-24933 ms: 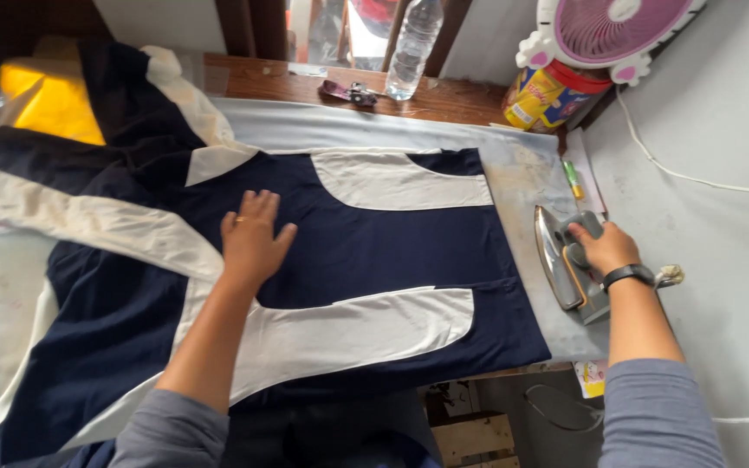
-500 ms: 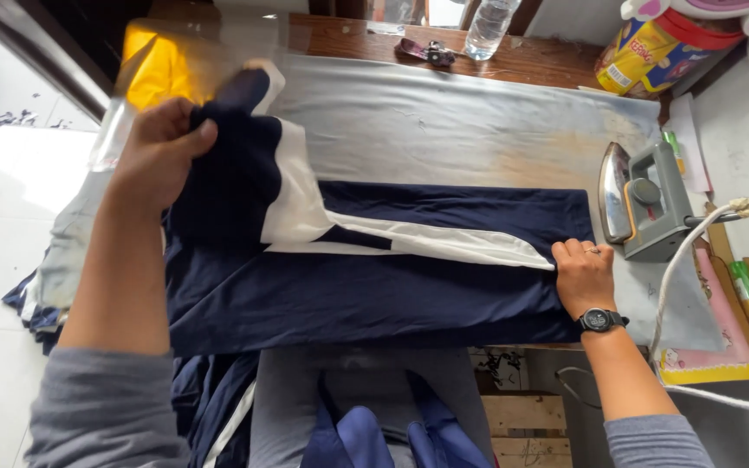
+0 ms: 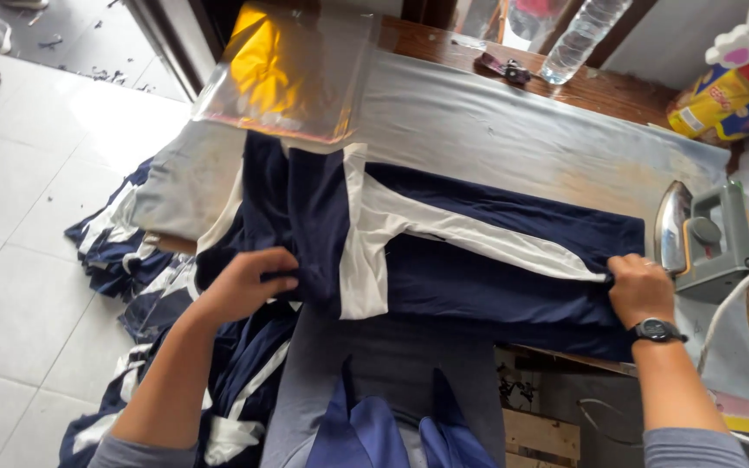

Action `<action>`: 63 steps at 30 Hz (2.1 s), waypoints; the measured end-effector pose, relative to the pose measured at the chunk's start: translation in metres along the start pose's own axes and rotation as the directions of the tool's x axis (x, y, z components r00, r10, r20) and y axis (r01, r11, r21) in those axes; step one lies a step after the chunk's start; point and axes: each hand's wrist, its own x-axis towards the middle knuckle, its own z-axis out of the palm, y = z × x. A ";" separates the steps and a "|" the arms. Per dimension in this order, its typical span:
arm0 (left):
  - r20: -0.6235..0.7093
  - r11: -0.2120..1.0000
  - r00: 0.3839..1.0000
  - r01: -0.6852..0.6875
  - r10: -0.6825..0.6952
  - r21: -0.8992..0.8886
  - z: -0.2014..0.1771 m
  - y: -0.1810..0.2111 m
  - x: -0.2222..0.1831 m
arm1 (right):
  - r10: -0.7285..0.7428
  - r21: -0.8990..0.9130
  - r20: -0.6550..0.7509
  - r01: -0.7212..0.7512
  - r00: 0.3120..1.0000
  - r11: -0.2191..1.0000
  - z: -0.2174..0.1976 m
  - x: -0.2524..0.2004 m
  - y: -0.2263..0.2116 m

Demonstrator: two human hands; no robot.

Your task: A person irons a navy and white garment on a pressing table and then folds it into a rectangular shape.

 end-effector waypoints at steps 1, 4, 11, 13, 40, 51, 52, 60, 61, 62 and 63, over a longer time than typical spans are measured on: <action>-0.150 0.983 0.980 -0.146 0.128 -0.114 0.001 -0.006 -0.001 | 0.023 -0.068 -0.090 -0.029 0.996 0.997 -0.007 0.005 0.008; -0.338 0.901 0.912 -0.334 0.235 -0.276 -0.001 -0.005 -0.021 | 0.009 -0.239 -0.278 -0.078 0.961 0.968 -0.037 0.018 0.030; -0.005 0.995 0.996 -0.093 0.093 -0.024 0.010 -0.013 -0.045 | -0.030 -0.198 0.037 0.037 0.999 0.980 -0.014 0.013 0.036; -0.125 0.990 0.989 -0.089 0.074 -0.113 0.010 -0.039 -0.046 | -0.031 -0.226 -0.019 0.026 0.999 0.974 -0.007 0.011 0.043; -0.429 0.914 0.848 0.390 -0.310 0.110 -0.083 0.001 0.040 | 0.235 0.306 0.275 -0.316 0.932 0.898 -0.063 0.029 -0.064; -0.645 0.887 0.618 0.398 -0.449 -0.236 -0.089 -0.070 0.199 | 0.260 0.259 0.670 -0.546 0.696 0.797 -0.077 0.031 -0.082; -0.670 0.879 0.572 0.364 -0.472 -0.308 -0.091 -0.090 0.211 | 0.265 0.254 0.673 -0.553 0.690 0.794 -0.078 0.031 -0.083; -0.327 0.497 0.706 0.042 -0.629 -0.867 -0.118 -0.118 0.200 | 0.277 0.257 0.676 -0.570 0.683 0.780 -0.079 0.032 -0.083; -0.342 0.589 0.720 0.113 -0.603 -0.801 -0.117 -0.094 0.192 | 0.281 0.257 0.671 -0.570 0.686 0.781 -0.078 0.032 -0.083; -0.354 0.670 0.737 0.179 -0.576 -0.720 -0.116 -0.071 0.184 | 0.284 0.256 0.666 -0.569 0.690 0.781 -0.077 0.031 -0.083; -0.351 0.667 0.734 0.182 -0.582 -0.723 -0.117 -0.064 0.187 | 0.280 0.255 0.668 -0.566 0.689 0.784 -0.077 0.031 -0.082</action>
